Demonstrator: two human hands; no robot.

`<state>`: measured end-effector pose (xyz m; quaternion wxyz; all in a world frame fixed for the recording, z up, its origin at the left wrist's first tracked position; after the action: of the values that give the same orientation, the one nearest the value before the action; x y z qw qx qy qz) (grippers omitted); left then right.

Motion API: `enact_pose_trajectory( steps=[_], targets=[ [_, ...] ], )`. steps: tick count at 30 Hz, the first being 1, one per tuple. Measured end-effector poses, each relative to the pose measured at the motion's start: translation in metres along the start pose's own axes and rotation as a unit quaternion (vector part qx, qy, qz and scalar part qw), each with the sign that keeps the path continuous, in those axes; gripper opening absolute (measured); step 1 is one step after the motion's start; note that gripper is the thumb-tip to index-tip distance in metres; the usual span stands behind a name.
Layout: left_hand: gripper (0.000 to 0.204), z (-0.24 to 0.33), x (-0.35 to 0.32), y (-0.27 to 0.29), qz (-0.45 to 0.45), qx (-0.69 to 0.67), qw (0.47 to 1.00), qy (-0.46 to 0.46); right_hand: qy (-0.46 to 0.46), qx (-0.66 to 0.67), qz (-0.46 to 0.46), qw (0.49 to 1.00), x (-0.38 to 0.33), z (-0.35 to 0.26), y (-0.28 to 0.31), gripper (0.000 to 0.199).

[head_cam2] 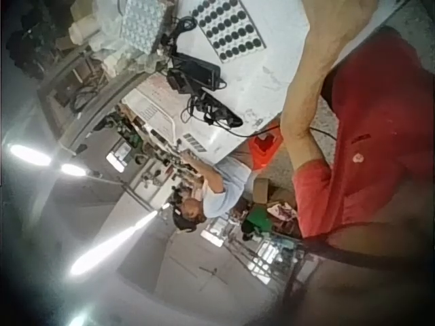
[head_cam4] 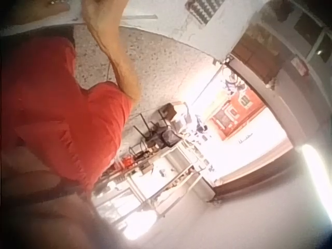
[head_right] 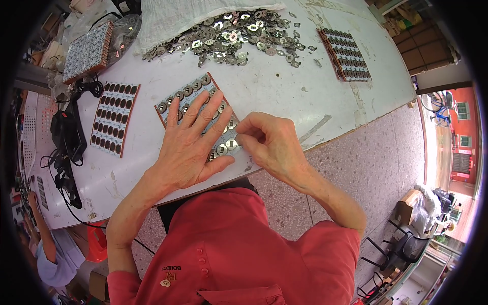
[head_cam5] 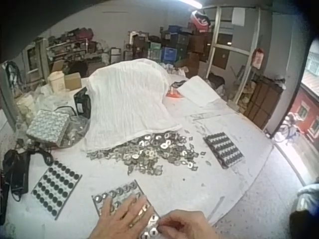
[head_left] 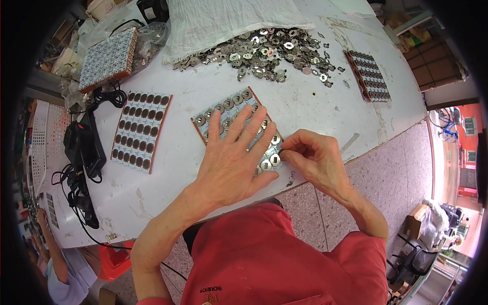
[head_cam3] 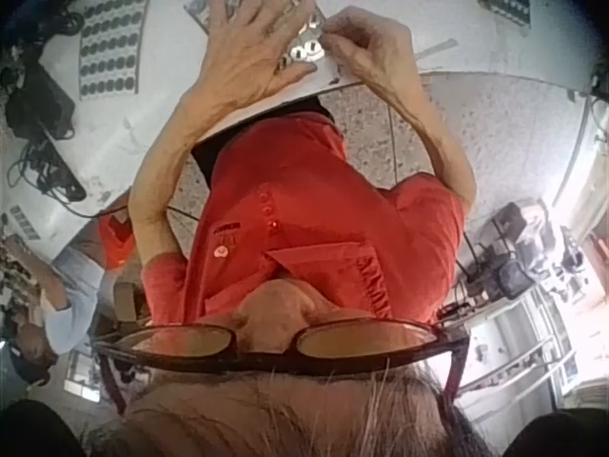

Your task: The person places small metal washers or circular components by hand into a plastic tray or template.

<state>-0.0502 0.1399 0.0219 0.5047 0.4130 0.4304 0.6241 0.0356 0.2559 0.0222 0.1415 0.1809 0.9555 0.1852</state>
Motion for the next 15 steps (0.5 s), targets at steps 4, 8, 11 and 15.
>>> enact_pose_trajectory(
  steps=[4,8,11,15],
  targets=[
    [0.082,0.0003,0.0008,-0.0012,-0.005,0.005,1.0,0.002,0.017,-0.026,0.019,0.999,-0.0021,0.0008,0.0023,0.012],
    [0.082,0.0012,0.0008,-0.0004,-0.005,0.003,1.0,0.005,0.041,-0.03,0.001,0.999,-0.0057,-0.0002,0.0024,0.013],
    [0.082,0.0008,0.0008,-0.0008,-0.008,0.009,1.0,0.006,0.066,-0.052,0.003,0.996,-0.0077,-0.0005,0.003,0.015],
    [0.082,0.0014,0.0007,-0.0001,-0.007,0.006,1.0,0.006,0.051,-0.032,0.007,0.998,-0.0082,0.0002,0.0029,0.015]
  ],
)
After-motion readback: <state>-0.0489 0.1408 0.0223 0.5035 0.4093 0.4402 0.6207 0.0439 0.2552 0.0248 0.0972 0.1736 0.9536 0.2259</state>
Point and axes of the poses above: each hand's wrist, its own x-axis towards the middle knuckle, its own y-axis out of the back of the hand, z = x × y, the point moved 8 cm from there along x, towards the middle knuckle, and after that the axes turned 5 degrees about -z, right-handed, at the moved point
